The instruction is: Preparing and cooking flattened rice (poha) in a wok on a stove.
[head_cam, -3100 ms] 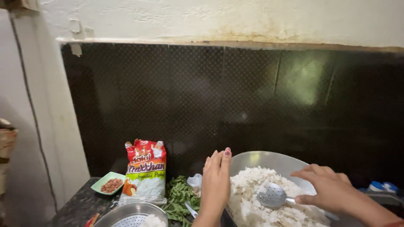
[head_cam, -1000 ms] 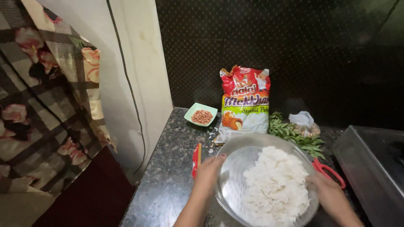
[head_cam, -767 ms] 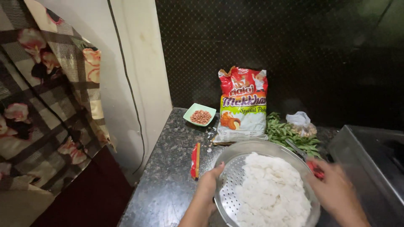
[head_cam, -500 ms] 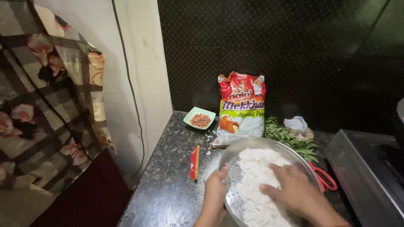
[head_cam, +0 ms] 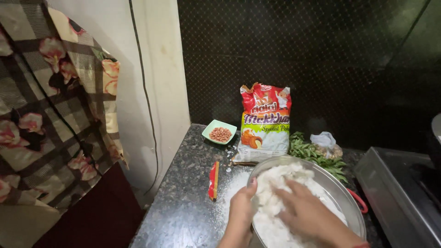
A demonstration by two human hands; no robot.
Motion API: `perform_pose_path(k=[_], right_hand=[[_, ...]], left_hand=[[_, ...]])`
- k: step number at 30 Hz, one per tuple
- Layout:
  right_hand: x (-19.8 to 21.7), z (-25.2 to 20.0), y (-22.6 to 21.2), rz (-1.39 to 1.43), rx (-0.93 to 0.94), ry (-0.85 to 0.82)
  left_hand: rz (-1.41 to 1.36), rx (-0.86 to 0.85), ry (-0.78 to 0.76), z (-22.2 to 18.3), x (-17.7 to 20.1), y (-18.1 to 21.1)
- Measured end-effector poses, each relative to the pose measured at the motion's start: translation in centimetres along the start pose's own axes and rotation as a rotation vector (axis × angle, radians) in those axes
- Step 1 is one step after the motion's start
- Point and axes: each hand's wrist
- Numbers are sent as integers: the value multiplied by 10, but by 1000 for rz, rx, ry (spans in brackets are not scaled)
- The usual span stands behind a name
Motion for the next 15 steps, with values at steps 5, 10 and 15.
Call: perform_pose_path(k=[5, 10, 15], right_hand=[[31, -14, -6, -107, 121, -347], [17, -3, -8, -113, -171, -288], [12, -11, -7, 85, 261, -198]], left_hand=[[-98, 34, 27, -12, -7, 32], [-21, 20, 40, -20, -17, 25], [-54, 57, -16, -11, -3, 22]])
Point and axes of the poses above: each hand's wrist, its own z-axis towards the middle knuckle, its own x-axis out of the back of the hand, y = z × x, and after that the axes turned 9 degrees about -z, right-handed
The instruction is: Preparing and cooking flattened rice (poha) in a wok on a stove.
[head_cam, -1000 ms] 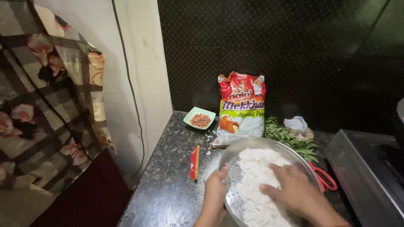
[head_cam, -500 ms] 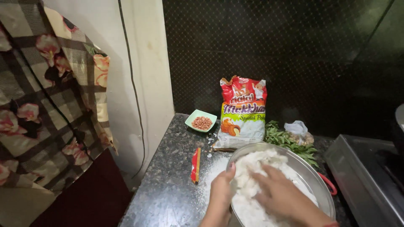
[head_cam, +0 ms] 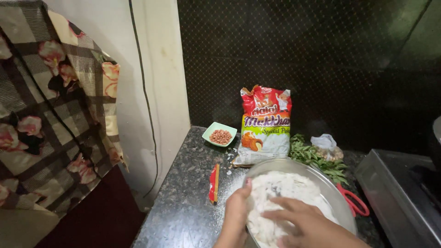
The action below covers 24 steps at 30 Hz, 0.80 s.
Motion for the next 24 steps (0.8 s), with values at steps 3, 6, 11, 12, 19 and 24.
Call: perform_pose_path(k=[3, 6, 11, 12, 19, 24], right_hand=[[-13, -2, 34, 5, -7, -108], [-1, 9, 18, -56, -306, 31], [-5, 13, 6, 100, -157, 105], [-13, 14, 11, 45, -99, 20], [34, -8, 16, -55, -212, -48], [43, -9, -16, -161, -546, -420]], left_hand=[[-51, 44, 10, -12, -6, 19], [-107, 22, -101, -17, -16, 4], [41, 43, 20, -13, -22, 2], [13, 58, 40, -24, -27, 11], [143, -102, 181, 14, 7, 9], [373, -213, 333, 31, 11, -6]])
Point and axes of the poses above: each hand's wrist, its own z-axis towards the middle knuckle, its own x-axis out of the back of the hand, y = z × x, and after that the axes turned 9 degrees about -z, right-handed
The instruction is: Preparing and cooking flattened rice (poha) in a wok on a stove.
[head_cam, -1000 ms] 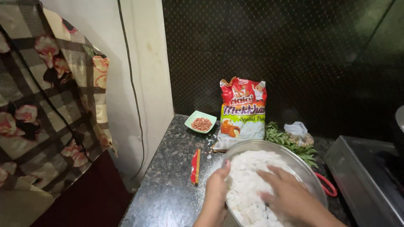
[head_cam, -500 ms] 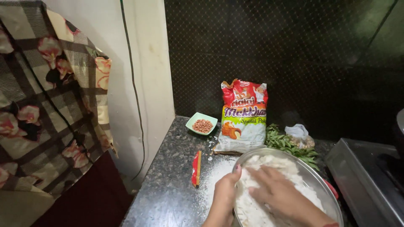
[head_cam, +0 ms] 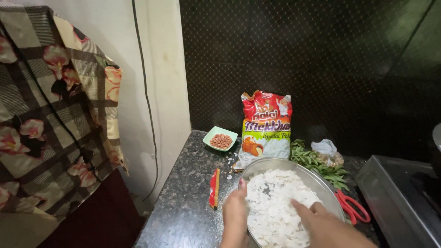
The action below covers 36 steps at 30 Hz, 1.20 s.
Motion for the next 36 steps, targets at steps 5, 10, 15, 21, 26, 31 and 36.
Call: perform_pose_path(k=[5, 10, 15, 21, 26, 31, 36], right_hand=[[-36, 61, 0, 304, 180, 298], [-15, 73, -9, 617, 21, 632], [-14, 41, -35, 106, 197, 444], [-36, 48, 0, -148, 279, 159], [-27, 49, -8, 105, 145, 461], [-22, 34, -11, 43, 423, 402], [4, 9, -18, -85, 82, 143]], left_hand=[[-343, 136, -91, -27, -11, 11], [-397, 93, -225, -33, -11, 8], [-320, 163, -292, -23, -11, 6], [-398, 269, -214, -5, 10, 14], [-368, 285, -283, -32, -10, 18], [-526, 261, -362, -17, 3, 28], [-526, 211, -317, -40, -2, 47]])
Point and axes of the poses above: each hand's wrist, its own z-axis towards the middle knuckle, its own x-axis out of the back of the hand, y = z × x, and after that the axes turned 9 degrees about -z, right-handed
